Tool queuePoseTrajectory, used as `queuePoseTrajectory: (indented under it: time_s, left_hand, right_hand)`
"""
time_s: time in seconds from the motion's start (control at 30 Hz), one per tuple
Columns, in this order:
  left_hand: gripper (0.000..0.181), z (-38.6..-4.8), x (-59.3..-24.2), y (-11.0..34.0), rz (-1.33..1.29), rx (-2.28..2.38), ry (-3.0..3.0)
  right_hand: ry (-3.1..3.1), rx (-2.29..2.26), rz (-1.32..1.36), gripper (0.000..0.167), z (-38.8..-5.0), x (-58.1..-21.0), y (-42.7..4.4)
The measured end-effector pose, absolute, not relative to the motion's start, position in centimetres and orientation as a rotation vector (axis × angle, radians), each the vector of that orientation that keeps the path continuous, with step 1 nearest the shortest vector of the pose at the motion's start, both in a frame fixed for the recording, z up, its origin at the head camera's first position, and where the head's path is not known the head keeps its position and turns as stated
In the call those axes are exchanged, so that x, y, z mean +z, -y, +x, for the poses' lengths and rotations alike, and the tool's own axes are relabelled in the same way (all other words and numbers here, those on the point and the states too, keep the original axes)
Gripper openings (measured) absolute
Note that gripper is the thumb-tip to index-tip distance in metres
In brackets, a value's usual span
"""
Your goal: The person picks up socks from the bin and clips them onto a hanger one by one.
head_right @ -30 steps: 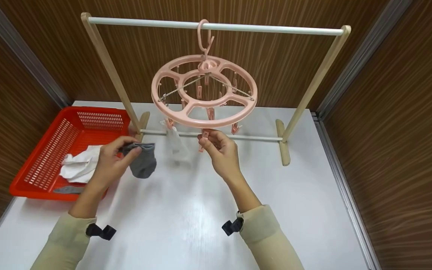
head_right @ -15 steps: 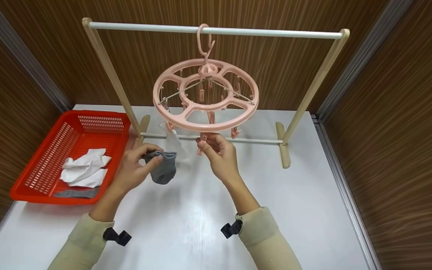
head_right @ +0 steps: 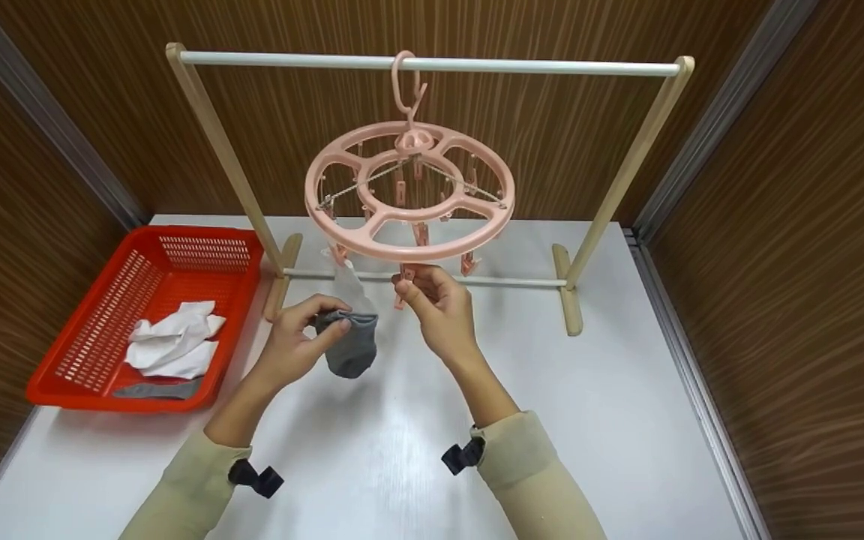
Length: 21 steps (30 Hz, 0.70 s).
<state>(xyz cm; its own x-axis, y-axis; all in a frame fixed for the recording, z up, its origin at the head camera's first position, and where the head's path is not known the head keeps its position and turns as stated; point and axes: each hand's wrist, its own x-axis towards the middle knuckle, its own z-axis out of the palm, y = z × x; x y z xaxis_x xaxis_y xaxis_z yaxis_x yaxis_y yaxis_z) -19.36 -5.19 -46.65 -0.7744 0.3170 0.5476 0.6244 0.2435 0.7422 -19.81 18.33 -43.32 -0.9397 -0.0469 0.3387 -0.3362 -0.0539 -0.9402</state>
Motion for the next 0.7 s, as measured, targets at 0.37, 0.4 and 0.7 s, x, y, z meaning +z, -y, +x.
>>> queuePoseTrajectory:
  time_s: [0.37,0.4,0.7]
  left_hand:
    - [0.016,-19.5,-46.8,4.5,-0.834,-1.631,2.21]
    - [0.016,-19.6,-46.8,4.5,-0.823,-1.644,2.209]
    - [0.015,-19.5,-46.6,3.5,-0.751,-1.698,2.223]
  right_hand:
    - [1.986,2.109,0.414,0.02,-19.9,-43.3,-18.3]
    - [1.977,2.114,0.414,0.02,-19.9,-43.3,-18.2]
    - [1.948,2.131,0.437,0.023,-20.0,-43.4,-18.1]
